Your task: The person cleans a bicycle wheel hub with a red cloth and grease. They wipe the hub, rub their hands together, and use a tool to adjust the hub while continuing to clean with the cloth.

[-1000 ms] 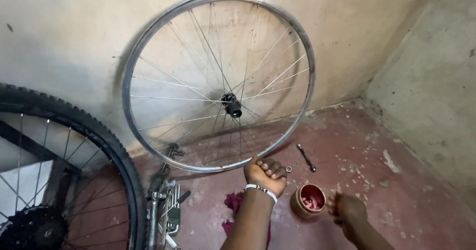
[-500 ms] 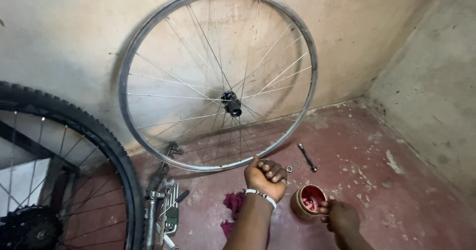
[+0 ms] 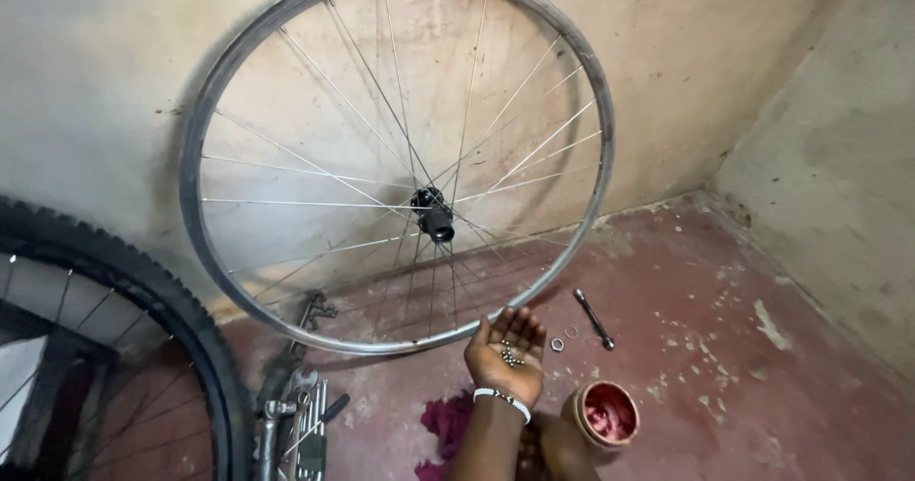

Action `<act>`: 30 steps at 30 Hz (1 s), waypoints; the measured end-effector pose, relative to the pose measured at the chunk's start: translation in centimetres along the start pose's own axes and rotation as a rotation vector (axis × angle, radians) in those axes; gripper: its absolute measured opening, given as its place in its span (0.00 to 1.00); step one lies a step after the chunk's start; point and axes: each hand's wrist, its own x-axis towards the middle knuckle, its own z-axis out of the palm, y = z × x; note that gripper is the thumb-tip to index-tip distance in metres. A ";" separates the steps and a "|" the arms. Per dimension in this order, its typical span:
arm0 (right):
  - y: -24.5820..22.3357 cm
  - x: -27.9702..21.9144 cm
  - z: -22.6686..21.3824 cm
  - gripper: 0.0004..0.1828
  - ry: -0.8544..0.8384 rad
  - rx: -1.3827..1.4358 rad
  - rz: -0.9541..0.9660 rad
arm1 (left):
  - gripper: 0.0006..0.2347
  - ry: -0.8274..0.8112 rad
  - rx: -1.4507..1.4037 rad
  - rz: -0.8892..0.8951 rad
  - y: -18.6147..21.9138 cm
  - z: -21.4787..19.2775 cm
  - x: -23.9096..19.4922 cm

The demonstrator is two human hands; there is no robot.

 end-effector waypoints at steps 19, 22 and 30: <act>8.5 22.7 -4.3 0.22 -0.406 0.406 -0.081 | 0.17 0.443 0.238 -0.081 2.9 -8.1 15.3; 4.7 13.0 0.1 0.16 -0.013 0.268 -0.176 | 0.14 0.420 0.199 -0.121 2.9 -10.4 17.7; 4.4 12.8 -0.1 0.16 -0.141 0.247 -0.175 | 0.17 0.484 -0.023 -0.138 2.5 -11.8 19.8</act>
